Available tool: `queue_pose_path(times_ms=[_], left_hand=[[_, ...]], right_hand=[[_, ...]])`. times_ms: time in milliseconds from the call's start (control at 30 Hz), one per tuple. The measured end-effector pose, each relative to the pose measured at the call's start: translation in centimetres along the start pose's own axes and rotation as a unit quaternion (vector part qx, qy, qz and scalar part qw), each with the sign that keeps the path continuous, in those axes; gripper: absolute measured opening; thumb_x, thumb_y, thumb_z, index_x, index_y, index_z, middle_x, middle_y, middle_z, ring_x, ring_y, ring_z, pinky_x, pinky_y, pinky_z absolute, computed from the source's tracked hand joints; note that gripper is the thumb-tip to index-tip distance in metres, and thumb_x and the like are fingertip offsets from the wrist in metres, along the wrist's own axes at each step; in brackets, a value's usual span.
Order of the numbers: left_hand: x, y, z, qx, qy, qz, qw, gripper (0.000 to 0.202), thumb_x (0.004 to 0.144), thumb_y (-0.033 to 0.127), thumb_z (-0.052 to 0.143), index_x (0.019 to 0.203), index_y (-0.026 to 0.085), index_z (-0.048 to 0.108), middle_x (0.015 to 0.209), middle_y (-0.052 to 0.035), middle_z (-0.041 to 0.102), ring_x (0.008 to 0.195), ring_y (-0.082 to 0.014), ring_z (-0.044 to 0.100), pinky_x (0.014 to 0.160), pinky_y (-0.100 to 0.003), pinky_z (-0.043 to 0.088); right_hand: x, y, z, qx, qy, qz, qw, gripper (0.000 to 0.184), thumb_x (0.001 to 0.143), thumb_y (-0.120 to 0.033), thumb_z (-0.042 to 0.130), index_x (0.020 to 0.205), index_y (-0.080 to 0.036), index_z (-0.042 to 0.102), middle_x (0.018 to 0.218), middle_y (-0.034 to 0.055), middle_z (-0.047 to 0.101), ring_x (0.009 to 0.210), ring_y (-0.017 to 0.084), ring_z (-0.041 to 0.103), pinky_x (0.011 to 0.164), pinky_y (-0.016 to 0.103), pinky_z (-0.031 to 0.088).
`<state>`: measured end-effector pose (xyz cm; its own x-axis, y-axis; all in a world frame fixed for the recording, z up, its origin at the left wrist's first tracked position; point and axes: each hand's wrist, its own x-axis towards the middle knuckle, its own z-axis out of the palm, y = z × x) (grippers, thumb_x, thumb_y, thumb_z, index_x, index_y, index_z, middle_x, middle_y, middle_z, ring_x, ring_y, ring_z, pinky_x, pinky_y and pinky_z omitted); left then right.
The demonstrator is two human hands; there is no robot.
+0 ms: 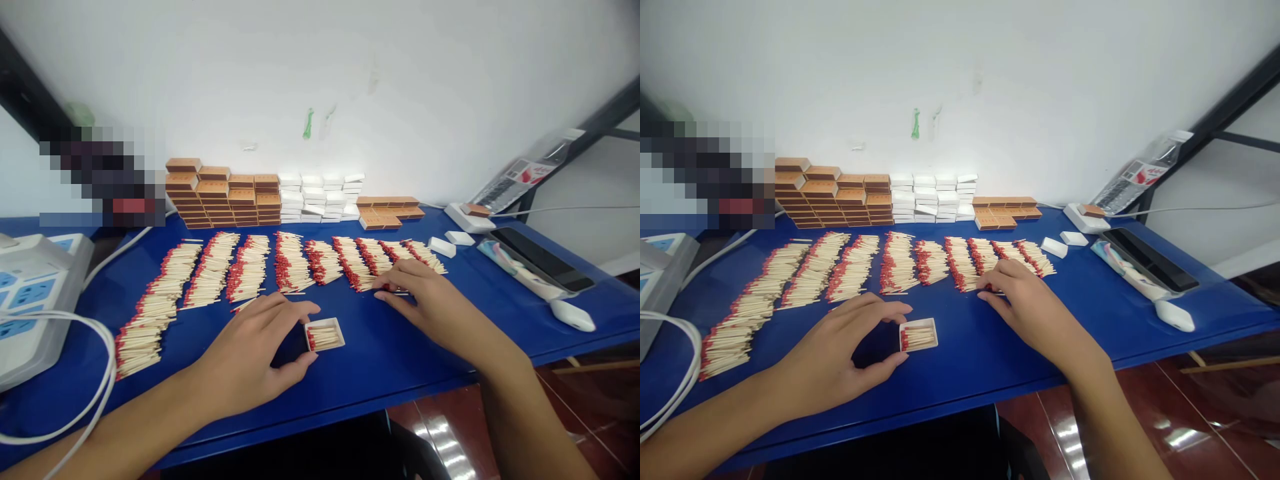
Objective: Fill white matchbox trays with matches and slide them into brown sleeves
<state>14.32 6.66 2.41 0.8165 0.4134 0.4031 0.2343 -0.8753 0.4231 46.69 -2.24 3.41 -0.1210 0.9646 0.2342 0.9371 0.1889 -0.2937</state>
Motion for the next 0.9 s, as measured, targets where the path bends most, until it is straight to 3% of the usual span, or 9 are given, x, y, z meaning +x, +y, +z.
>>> queue_pose_path(times_ms=[267,467,900], left_hand=[[-0.08,-0.01,0.0,-0.001,0.003,-0.003,1.0,0.042,0.099,0.028,0.072,0.137,0.025,0.056,0.12,-0.0032,0.078,0.105,-0.0238,0.072,0.095,-0.042,0.058],[-0.11,-0.12,-0.02,-0.001,-0.002,-0.005,1.0,0.041,0.098,0.029,0.072,0.136,0.025,0.056,0.118,-0.0034,0.078,0.103,-0.0243,0.072,0.092,-0.041,0.058],[-0.17,-0.2,0.07,0.0,-0.003,-0.004,1.0,0.041,0.099,0.029,0.071,0.137,0.025,0.055,0.12,-0.0038,0.077,0.105,-0.0243,0.071,0.093,-0.042,0.057]], right_hand=[[0.59,-0.17,0.09,0.019,-0.01,0.006,1.0,0.017,0.11,-0.031,0.055,0.101,-0.025,0.067,0.109,0.0079,0.066,0.105,0.026,0.062,0.091,0.04,0.052],[0.12,-0.06,0.0,0.024,-0.019,0.008,0.999,0.015,0.111,-0.034,0.051,0.103,-0.026,0.061,0.109,0.0082,0.064,0.105,0.026,0.061,0.092,0.041,0.051],[0.04,-0.19,0.04,0.006,-0.021,-0.003,1.0,0.016,0.11,-0.03,0.053,0.103,-0.027,0.067,0.111,0.0082,0.065,0.108,0.027,0.062,0.093,0.042,0.052]])
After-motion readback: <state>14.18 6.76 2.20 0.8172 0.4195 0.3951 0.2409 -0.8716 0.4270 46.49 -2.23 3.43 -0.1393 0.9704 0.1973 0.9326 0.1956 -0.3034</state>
